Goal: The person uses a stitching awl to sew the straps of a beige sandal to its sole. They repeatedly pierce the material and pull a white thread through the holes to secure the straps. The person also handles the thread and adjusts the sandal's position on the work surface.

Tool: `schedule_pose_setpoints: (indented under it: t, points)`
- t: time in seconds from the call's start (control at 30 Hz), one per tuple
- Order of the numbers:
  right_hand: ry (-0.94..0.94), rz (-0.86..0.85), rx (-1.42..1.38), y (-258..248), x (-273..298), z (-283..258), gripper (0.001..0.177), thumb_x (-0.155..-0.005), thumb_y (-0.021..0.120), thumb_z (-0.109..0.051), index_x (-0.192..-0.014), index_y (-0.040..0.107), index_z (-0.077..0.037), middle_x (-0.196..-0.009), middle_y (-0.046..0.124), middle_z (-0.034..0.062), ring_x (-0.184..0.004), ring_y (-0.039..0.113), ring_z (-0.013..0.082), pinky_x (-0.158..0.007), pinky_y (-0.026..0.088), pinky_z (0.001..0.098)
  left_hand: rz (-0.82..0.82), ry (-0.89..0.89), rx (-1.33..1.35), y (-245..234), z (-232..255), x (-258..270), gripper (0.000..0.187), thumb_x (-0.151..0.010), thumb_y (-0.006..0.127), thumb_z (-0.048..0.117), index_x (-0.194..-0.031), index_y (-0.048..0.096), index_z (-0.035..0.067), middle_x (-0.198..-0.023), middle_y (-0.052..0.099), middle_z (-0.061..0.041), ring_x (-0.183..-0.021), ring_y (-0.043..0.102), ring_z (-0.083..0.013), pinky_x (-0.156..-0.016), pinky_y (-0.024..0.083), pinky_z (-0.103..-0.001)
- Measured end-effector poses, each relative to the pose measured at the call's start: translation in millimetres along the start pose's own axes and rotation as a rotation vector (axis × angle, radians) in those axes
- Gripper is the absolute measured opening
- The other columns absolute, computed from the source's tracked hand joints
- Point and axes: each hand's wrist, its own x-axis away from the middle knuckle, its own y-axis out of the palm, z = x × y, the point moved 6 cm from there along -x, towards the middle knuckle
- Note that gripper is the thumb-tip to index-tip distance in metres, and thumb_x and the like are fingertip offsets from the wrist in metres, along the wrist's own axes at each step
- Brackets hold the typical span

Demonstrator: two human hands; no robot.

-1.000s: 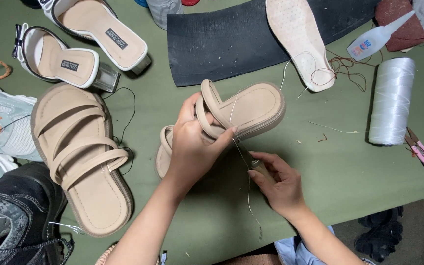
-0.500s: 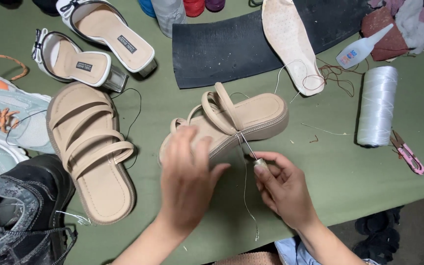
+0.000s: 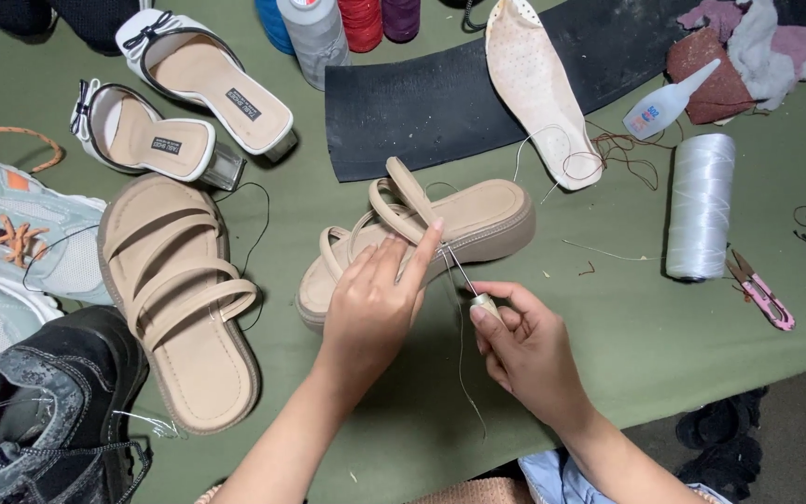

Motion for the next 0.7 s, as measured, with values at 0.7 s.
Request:
schedule_pose_setpoints:
  t: [0.7]
  points:
    - [-0.294,-0.033,0.074,-12,-21,59,0.035,-0.101,0.059,-0.020,-0.132,0.063,-0.003,-0.071,0.049,0.0013,-0.054,0.040,0.0098,-0.041,0.039,0.0226,-0.021,-0.031,-0.040,7,-2,1,0.049,-0.096,0.059,0.001,-0.141,0.065,0.020,-0.112,0.070,-0.008,-0.101,0.075,-0.0216,-0.091,0.060,-0.033]
